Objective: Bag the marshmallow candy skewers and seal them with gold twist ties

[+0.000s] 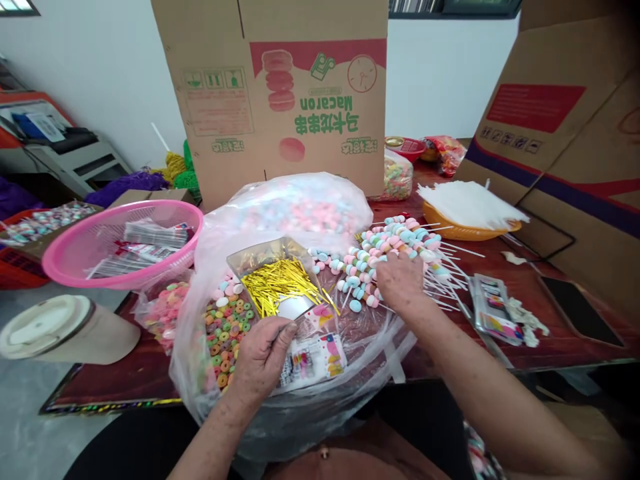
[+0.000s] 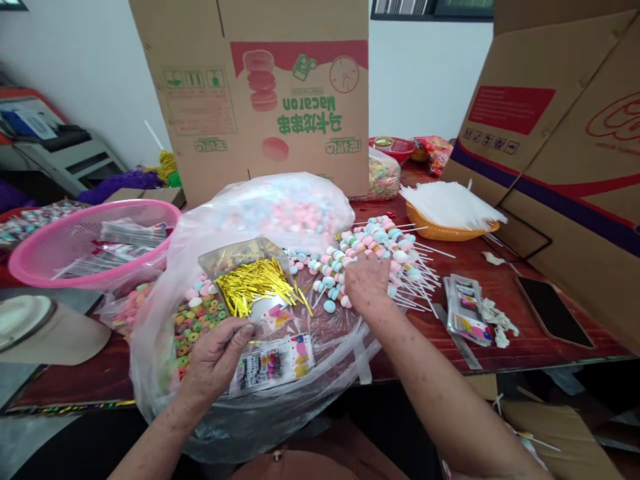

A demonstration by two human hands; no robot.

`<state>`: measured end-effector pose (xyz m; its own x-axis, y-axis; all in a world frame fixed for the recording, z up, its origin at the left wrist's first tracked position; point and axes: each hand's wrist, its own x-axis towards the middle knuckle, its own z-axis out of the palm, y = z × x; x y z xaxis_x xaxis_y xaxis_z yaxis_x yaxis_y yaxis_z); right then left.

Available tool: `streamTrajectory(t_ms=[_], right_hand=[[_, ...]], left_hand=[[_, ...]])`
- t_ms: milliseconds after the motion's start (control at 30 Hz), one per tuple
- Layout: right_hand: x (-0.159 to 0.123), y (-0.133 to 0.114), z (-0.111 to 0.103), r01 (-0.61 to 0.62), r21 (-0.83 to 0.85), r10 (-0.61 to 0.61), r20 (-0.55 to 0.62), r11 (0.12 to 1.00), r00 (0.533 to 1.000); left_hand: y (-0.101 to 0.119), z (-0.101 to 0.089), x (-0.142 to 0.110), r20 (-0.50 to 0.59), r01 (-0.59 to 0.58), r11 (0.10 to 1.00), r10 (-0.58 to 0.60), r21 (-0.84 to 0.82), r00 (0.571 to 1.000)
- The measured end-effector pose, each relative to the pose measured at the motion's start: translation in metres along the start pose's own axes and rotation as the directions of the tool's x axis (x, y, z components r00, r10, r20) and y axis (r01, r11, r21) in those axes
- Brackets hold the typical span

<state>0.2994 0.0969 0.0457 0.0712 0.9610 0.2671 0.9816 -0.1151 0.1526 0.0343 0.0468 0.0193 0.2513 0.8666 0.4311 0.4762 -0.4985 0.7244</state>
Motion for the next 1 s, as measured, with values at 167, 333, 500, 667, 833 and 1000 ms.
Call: streamTrajectory(t_ms=[167, 333, 500, 667, 833, 1000], right_hand=[[-0.028, 0.027, 0.003, 0.18, 0.186, -0.157, -0.129, 0.966, 0.979], [-0.078, 0.041, -0.018, 0.523, 0.388, -0.318, -0.48, 0.759, 0.818], [-0.097, 0.041, -0.025, 0.576, 0.307, -0.444, -0.405, 0.758, 0.8], [-0.103, 0.048, -0.022, 0.64, 0.289, -0.552, -0.333, 0.712, 0.765], [-0.105, 0.043, -0.018, 0.645, 0.315, -0.564, -0.317, 0.696, 0.763], [-0.113, 0.038, -0.008, 0.575, 0.436, -0.482, -0.314, 0.692, 0.818]], left_hand=[[-0.009, -0.016, -0.007, -0.029, -0.012, 1.0, 0.013, 0.029, 1.0], [-0.007, -0.017, -0.004, 0.054, 0.118, 0.993, -0.117, -0.025, 0.992], [-0.002, -0.015, -0.001, 0.151, 0.191, 0.978, -0.176, -0.088, 0.973], [0.001, -0.022, -0.001, 0.269, 0.199, 0.98, -0.19, -0.008, 0.944], [0.013, -0.022, 0.007, 0.383, -0.031, 0.989, -0.027, 0.145, 0.923], [0.014, -0.02, 0.02, 0.311, -0.159, 0.935, 0.056, 0.316, 0.949]])
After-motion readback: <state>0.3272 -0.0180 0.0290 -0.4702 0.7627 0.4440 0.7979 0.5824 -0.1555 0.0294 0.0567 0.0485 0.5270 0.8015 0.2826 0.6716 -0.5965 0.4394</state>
